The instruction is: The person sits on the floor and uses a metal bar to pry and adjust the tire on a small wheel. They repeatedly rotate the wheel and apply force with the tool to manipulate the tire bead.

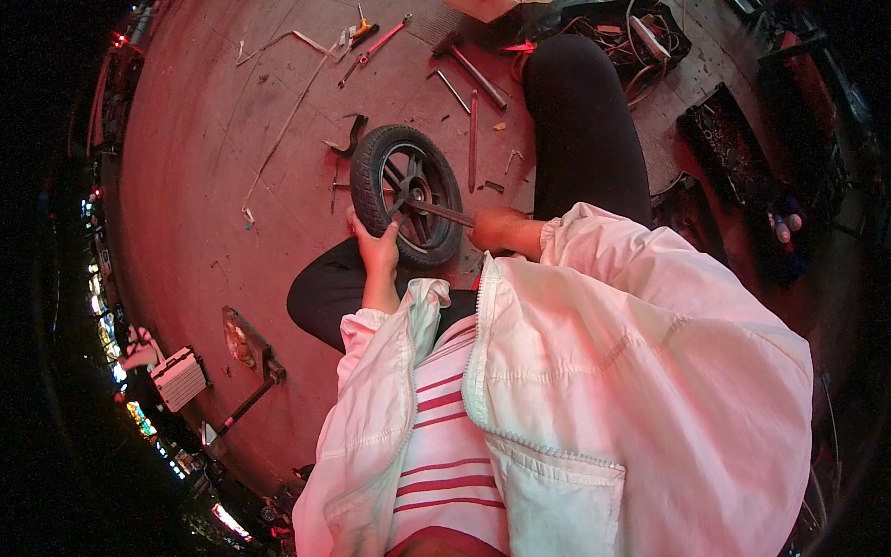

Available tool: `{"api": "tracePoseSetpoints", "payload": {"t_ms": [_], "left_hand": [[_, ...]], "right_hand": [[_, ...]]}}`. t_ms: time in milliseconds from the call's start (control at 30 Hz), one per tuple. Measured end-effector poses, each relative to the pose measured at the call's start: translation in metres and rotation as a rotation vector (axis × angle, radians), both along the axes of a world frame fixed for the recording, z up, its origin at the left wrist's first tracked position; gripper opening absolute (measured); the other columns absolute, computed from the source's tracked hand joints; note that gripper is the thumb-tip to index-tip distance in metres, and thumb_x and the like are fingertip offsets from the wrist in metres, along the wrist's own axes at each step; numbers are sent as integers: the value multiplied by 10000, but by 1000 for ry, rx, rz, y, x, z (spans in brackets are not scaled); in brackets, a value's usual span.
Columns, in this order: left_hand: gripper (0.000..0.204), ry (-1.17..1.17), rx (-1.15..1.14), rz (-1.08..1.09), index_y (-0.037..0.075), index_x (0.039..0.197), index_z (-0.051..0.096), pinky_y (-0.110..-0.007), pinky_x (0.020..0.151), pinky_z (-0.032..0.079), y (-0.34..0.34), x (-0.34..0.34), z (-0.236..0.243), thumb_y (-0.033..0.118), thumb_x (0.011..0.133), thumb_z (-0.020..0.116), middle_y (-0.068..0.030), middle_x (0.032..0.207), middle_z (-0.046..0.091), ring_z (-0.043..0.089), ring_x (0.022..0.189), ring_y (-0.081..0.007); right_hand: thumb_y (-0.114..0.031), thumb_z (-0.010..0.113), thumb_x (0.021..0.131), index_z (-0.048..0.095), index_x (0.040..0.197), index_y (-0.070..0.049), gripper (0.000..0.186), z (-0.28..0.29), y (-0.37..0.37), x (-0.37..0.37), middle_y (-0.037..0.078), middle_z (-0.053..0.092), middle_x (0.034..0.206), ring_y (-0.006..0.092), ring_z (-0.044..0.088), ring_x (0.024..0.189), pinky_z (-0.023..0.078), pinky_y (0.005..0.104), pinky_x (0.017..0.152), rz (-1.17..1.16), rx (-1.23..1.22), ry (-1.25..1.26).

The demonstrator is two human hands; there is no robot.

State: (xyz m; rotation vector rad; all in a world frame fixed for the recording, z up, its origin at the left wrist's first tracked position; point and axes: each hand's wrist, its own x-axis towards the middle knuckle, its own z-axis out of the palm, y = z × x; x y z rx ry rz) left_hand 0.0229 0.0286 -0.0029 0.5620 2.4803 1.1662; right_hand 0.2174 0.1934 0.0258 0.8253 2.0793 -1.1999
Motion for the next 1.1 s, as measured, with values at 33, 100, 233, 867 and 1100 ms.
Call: {"api": "tracePoseSetpoints", "payload": {"t_ms": [33,100,233,867,1100], "left_hand": [[900,1,0,0,-30,1445,218,-351,1107,266,0,0,0,56,709,729,-238,1444,347,349,1342,-319],[900,-1,6,-1,-31,1444,219,-352,1106,268,-1,-1,-1,56,708,730,-240,1442,350,352,1340,-321],[899,6,15,2,-32,1442,224,-352,1103,273,-2,-2,-2,50,704,731,-239,1436,359,359,1335,-321],[856,-2,54,9,-31,1421,261,-345,1084,297,2,0,0,33,701,721,-224,1409,390,401,1301,-308],[850,-54,71,12,25,1444,236,-320,1075,281,1,0,3,1,727,694,-146,1427,351,389,1290,-243]], "right_hand": [[-455,532,872,691,933,8,493,1,0,0,241,665,891,382,656,882,505,474,801,2,-4,-3],[-455,533,871,691,938,6,492,4,1,-1,240,665,898,382,656,883,505,474,803,3,-8,-10],[-451,537,870,690,949,1,484,5,1,-1,236,666,911,380,656,888,505,473,807,-4,12,-19],[-441,534,872,695,981,-31,454,4,3,-3,206,672,958,365,654,920,507,468,815,19,13,-58],[-446,535,872,696,991,-41,452,7,3,-3,195,675,973,359,654,932,510,464,819,24,10,-73]]}}
